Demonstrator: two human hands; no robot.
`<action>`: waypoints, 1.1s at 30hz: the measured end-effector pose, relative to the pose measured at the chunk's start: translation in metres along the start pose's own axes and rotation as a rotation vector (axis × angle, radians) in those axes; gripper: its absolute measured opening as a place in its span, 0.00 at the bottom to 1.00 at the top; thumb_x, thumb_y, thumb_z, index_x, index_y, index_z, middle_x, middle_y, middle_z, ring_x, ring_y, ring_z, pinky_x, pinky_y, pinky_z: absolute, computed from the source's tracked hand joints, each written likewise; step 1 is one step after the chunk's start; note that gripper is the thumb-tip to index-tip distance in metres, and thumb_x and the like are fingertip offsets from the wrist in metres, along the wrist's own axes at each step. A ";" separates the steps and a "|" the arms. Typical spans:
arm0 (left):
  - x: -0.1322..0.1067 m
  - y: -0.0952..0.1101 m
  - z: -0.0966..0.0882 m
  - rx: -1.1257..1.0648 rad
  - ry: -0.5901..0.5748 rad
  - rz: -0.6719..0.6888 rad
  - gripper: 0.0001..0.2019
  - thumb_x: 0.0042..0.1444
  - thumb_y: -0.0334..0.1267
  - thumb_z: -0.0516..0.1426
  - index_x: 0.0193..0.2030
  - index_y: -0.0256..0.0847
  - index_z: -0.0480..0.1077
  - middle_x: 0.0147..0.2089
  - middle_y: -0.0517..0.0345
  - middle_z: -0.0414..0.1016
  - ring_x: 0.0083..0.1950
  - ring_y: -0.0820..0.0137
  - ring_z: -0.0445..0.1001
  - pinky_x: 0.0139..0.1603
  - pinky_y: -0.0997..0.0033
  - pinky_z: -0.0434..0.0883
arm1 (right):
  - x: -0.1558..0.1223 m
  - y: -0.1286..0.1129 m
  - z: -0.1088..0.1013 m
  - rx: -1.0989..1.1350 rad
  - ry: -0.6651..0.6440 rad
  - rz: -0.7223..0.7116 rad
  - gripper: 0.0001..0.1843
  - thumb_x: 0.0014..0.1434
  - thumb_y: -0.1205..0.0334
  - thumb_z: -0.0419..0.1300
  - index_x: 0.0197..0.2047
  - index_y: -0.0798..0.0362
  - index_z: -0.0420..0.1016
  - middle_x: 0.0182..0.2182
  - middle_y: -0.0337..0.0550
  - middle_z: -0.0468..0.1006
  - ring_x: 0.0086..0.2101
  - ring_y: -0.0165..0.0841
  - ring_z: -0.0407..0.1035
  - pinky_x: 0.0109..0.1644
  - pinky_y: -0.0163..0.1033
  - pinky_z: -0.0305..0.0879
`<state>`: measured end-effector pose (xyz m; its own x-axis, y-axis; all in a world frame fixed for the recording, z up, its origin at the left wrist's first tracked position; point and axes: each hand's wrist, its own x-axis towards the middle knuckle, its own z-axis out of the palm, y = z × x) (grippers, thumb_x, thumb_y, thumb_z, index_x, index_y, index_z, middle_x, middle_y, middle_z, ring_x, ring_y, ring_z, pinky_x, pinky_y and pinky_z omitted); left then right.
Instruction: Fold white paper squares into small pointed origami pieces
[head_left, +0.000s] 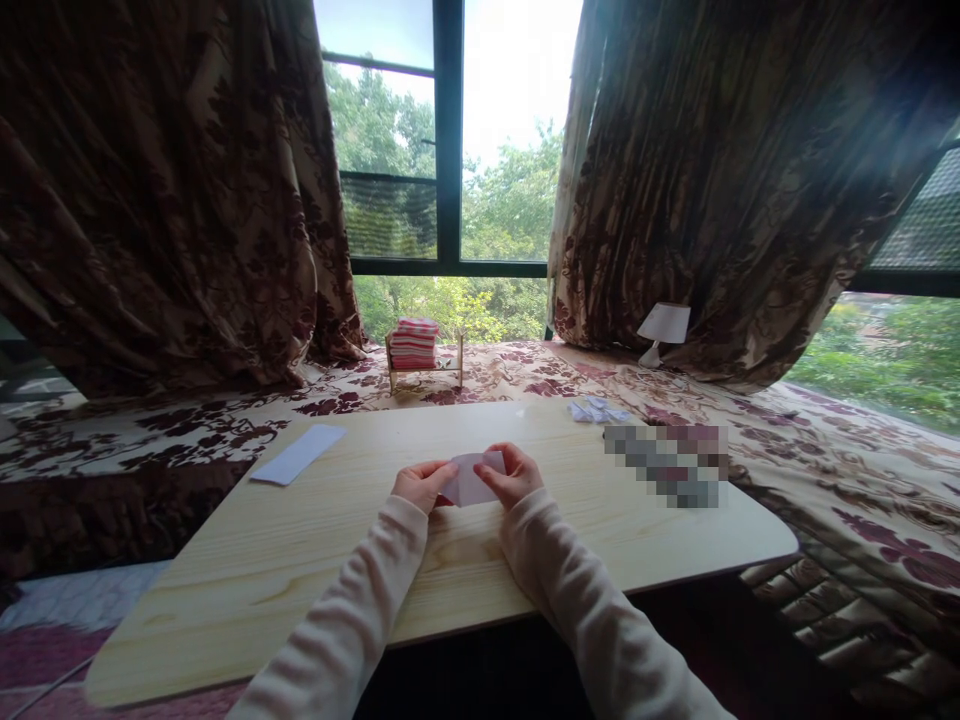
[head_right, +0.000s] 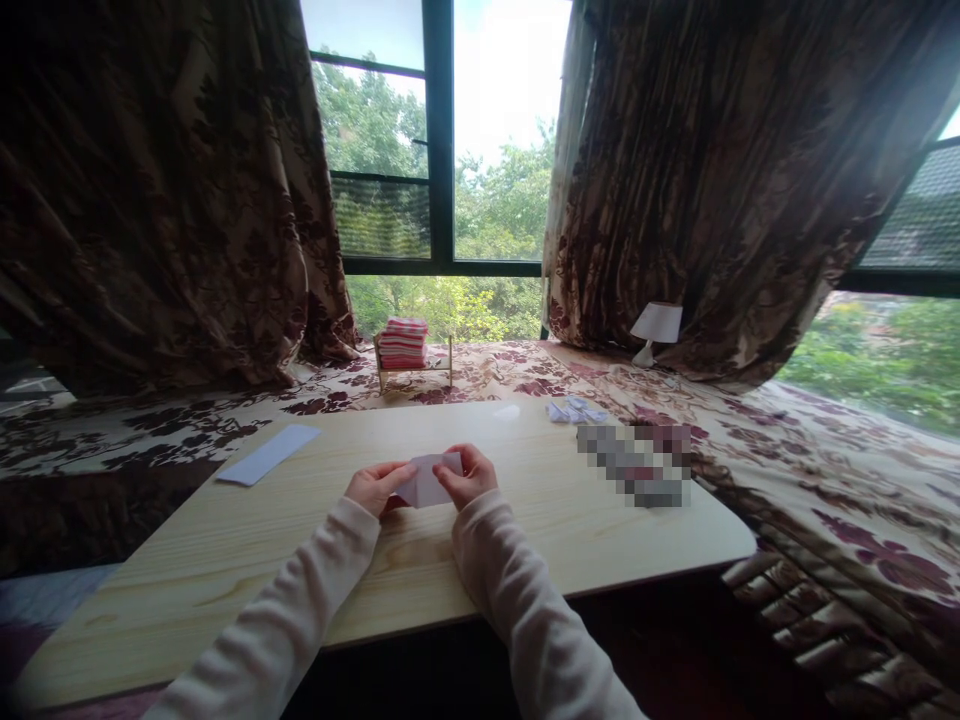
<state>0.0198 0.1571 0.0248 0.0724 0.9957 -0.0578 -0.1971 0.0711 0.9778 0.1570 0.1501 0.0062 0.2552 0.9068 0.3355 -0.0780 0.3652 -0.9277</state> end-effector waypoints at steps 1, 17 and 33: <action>0.000 0.000 0.000 0.004 0.000 -0.003 0.17 0.30 0.41 0.66 0.29 0.32 0.75 0.18 0.59 0.72 0.18 0.74 0.68 0.15 0.74 0.68 | 0.000 0.001 0.000 -0.031 -0.010 -0.026 0.14 0.37 0.57 0.64 0.27 0.54 0.66 0.17 0.33 0.67 0.17 0.25 0.59 0.20 0.31 0.57; 0.001 0.001 -0.002 0.040 0.055 -0.019 0.12 0.33 0.40 0.63 0.25 0.33 0.74 0.14 0.63 0.67 0.16 0.75 0.64 0.14 0.76 0.65 | -0.008 -0.006 -0.007 -0.625 -0.111 -0.582 0.11 0.53 0.62 0.55 0.36 0.48 0.78 0.24 0.40 0.68 0.26 0.28 0.64 0.28 0.32 0.61; 0.002 0.001 -0.004 -0.019 0.050 -0.051 0.11 0.31 0.41 0.62 0.21 0.34 0.72 0.14 0.63 0.67 0.16 0.75 0.64 0.17 0.75 0.65 | -0.012 -0.013 -0.006 -0.839 -0.269 -0.778 0.19 0.47 0.69 0.57 0.43 0.45 0.75 0.30 0.42 0.68 0.32 0.34 0.60 0.34 0.36 0.63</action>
<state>0.0160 0.1599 0.0251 0.0337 0.9925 -0.1177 -0.2126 0.1222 0.9695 0.1605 0.1331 0.0129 -0.2652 0.5527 0.7901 0.6942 0.6781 -0.2414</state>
